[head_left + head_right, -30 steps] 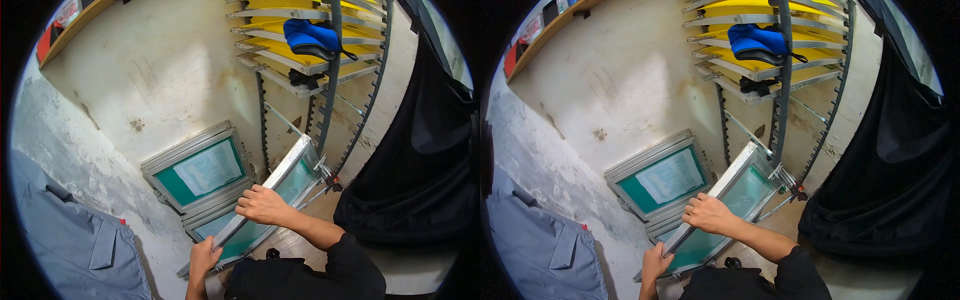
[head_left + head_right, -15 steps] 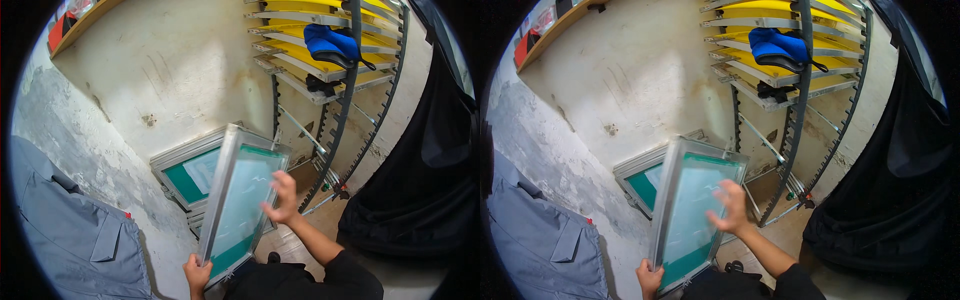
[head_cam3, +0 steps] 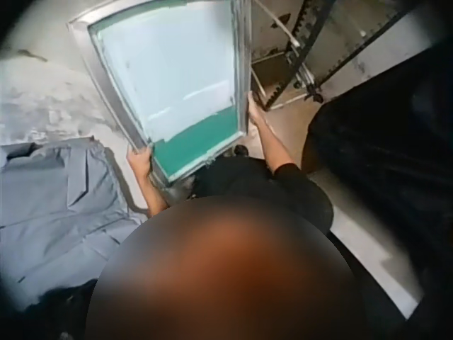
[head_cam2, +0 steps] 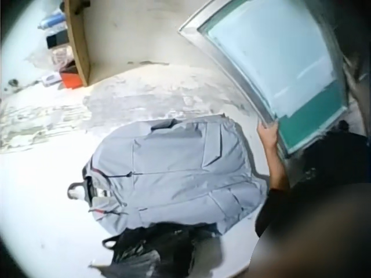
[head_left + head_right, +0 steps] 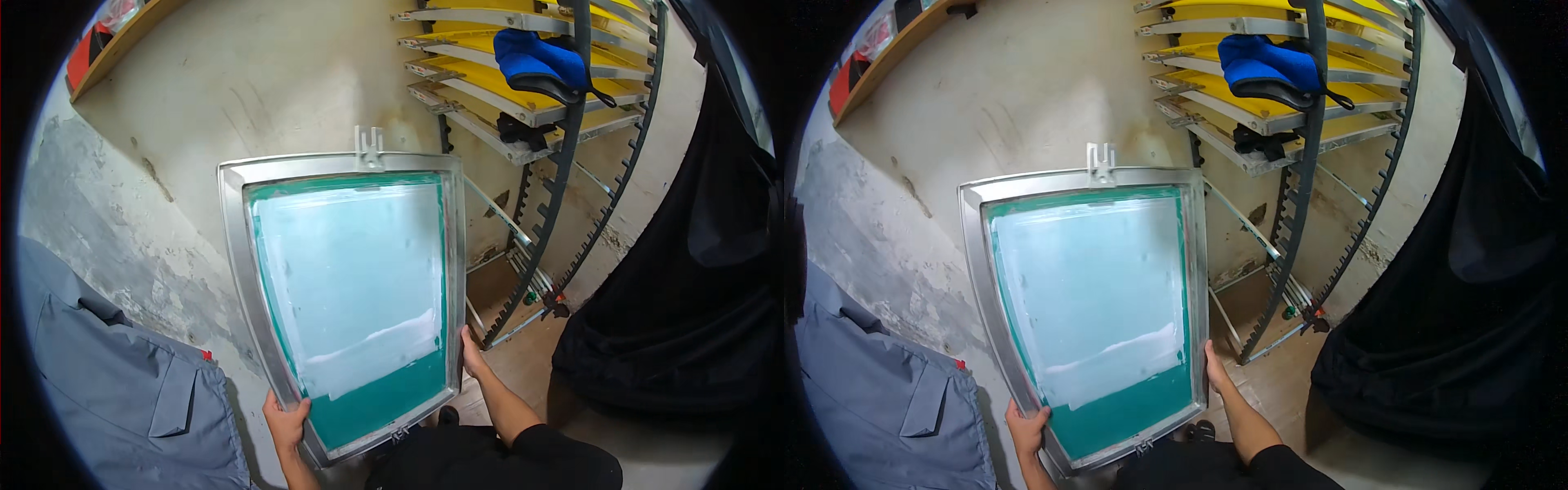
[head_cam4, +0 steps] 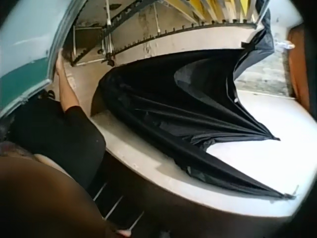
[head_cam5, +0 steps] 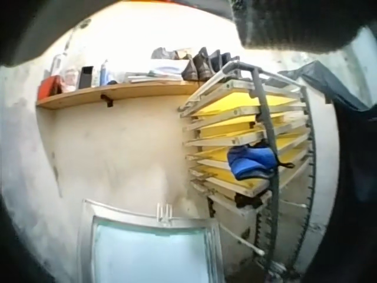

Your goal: Apply black adhesive tape to the frame of a silk screen to seal the edges.

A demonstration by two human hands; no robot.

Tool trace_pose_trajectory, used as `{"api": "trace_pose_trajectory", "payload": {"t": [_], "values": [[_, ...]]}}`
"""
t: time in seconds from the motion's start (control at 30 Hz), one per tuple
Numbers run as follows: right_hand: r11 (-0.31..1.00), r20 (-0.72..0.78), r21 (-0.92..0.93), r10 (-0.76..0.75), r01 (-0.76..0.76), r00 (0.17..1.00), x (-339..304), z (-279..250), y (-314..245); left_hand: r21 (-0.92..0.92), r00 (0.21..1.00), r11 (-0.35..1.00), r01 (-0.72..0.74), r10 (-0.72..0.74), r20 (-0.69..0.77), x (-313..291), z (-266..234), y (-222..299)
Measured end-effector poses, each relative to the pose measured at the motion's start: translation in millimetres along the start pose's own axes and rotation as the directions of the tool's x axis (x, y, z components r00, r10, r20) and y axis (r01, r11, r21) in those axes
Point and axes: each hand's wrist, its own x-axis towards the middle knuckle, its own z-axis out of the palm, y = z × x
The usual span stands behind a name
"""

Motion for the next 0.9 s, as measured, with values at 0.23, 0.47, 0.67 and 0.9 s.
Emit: {"api": "trace_pose_trajectory", "payload": {"t": [0.23, 0.47, 0.67, 0.9], "values": [[0.962, -0.123, -0.269, -0.090, 0.055, 0.988, -25.3, -32.4, 17.6, -0.075, 0.998, 0.996, -0.048, 0.045, -0.034, 51.4, -4.4, -83.5], [0.861, -0.240, -0.465, -0.346, 0.205, 0.907, -70.8, -13.6, -4.6, -0.006, 0.998, 0.999, -0.049, 0.049, 0.042, 118.7, -1.4, -150.5], [0.814, -0.399, -0.555, -0.441, 0.171, 0.804, -98.7, 19.1, -9.2, -0.002, 0.989, 0.997, -0.082, 0.082, 0.120, 194.6, 30.1, -192.0], [0.830, -0.604, -0.557, -0.425, 0.024, 0.674, -108.1, 75.0, 1.9, 0.032, 0.949, 0.990, -0.134, 0.119, 0.293, 278.0, 63.7, -202.5]]}}
